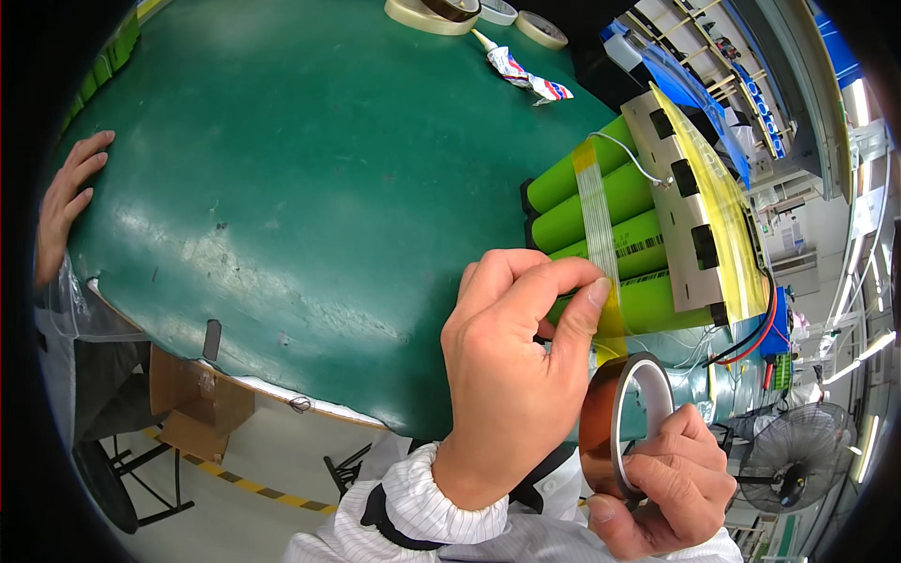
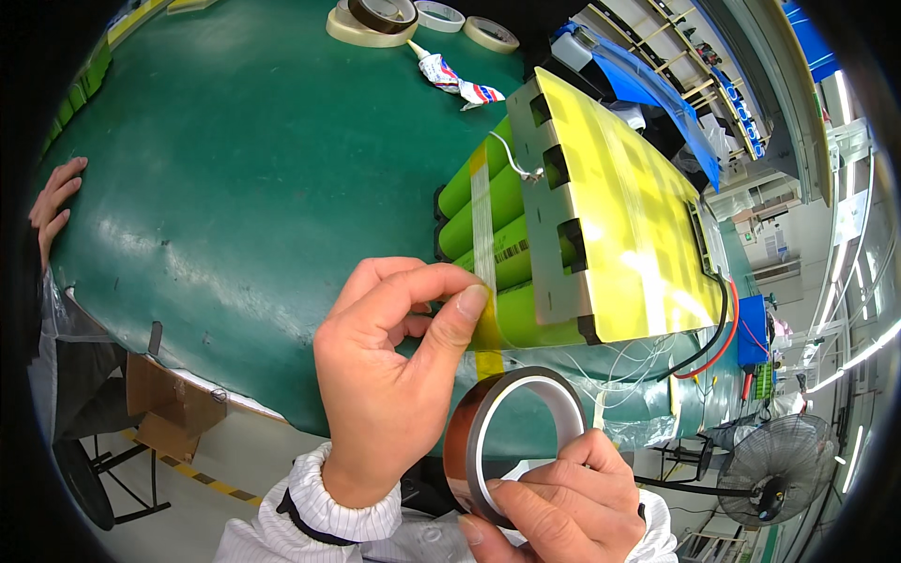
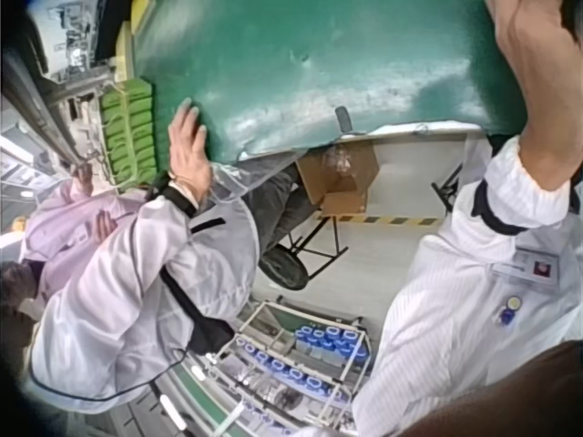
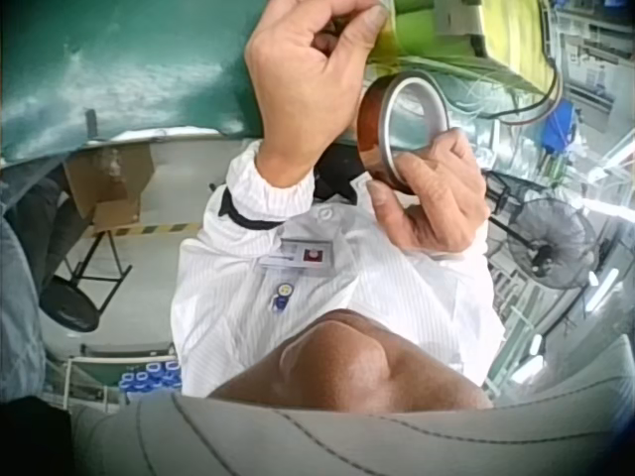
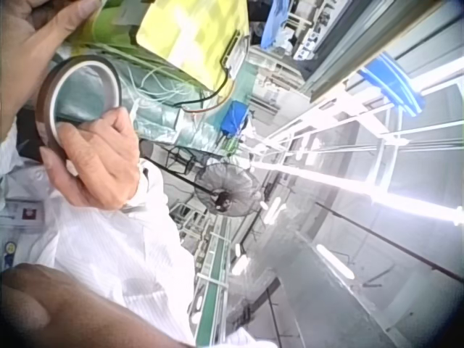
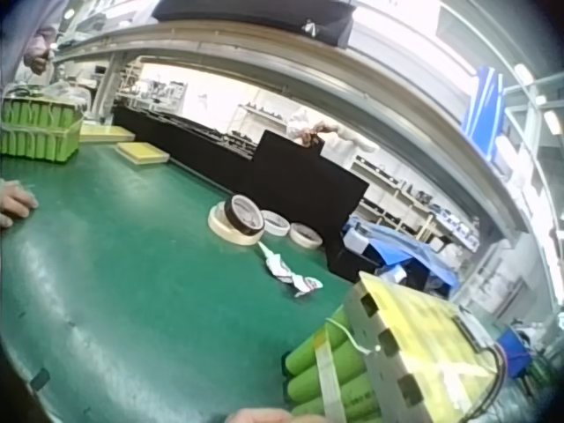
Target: The person peels adhesive tape from a roll, wraps it around the wires and battery cells of a battery pack by hand, turns the battery pack, and applies tape across the cells.
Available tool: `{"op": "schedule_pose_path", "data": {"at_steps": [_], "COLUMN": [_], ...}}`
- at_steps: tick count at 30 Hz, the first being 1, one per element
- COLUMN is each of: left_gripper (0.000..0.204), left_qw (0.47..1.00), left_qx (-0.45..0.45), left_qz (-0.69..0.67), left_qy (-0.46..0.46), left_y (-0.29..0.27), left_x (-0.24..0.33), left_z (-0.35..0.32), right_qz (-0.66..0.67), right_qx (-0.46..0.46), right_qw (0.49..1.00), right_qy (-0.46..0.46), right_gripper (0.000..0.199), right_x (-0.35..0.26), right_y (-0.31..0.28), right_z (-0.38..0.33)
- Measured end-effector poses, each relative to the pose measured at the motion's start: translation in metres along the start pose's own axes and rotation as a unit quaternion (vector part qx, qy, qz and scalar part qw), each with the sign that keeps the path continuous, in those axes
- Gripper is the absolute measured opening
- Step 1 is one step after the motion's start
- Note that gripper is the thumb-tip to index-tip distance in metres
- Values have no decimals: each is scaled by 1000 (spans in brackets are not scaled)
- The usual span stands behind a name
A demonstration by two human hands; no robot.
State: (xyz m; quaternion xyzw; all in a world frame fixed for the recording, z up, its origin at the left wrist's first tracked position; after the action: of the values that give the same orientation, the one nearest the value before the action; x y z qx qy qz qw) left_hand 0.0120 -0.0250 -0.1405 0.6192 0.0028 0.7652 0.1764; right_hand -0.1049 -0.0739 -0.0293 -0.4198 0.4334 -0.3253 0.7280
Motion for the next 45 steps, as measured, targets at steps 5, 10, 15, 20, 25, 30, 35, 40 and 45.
{"op": "schedule_pose_path", "data": {"at_steps": [5, 10, 15, 20, 25, 30, 35, 40, 45], "left_gripper": [14, 14, 13, 12, 13, 13, 13, 13, 14], "left_qw": [1000, 1000, 1000, 1000, 998, 998, 996, 995, 998], "left_qx": [6, 4, 5, -5, -3, 17, 26, 30, 33], "left_qz": [-20, -17, -10, -26, 31, 48, 71, 87, 29], "left_qy": [-15, -11, -2, 10, 47, 44, 46, 43, 41], "left_y": [0, -5, -10, -6, -7, -7, -4, -5, -7], "left_x": [-9, -8, -6, -5, -1, 1, 3, 4, -5], "left_z": [-2, -3, -6, -8, -8, -8, -9, -11, -13], "right_qz": [8, 13, 11, 23, 20, 14, 7, 7, 0], "right_qx": [2, 3, 11, 12, 24, 28, 23, 24, 15], "right_qw": [1000, 1000, 1000, 1000, 999, 999, 1000, 999, 1000], "right_qy": [-3, -8, -9, -10, -21, -24, -20, -22, -18], "right_gripper": [22, 21, 21, 20, 20, 20, 19, 17, 18], "right_x": [3, 3, 2, -4, -4, -3, -1, -1, 2], "right_y": [2, 5, 5, -1, 2, -1, -2, -3, -4], "right_z": [-2, -1, -2, -7, -9, -11, -12, -12, -13]}}
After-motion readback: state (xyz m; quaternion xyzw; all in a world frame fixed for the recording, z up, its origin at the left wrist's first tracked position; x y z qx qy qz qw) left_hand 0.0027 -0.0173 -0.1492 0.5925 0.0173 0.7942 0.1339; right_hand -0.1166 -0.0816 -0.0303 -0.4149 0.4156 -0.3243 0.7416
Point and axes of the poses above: each hand's wrist, its own z-axis towards the middle knuckle, its own y-axis out of the palm, x = y × z, the point moved 9 cm from there along z, towards the middle knuckle, and after that the axes turned 7 degrees about -x, right-handed, at the moved point
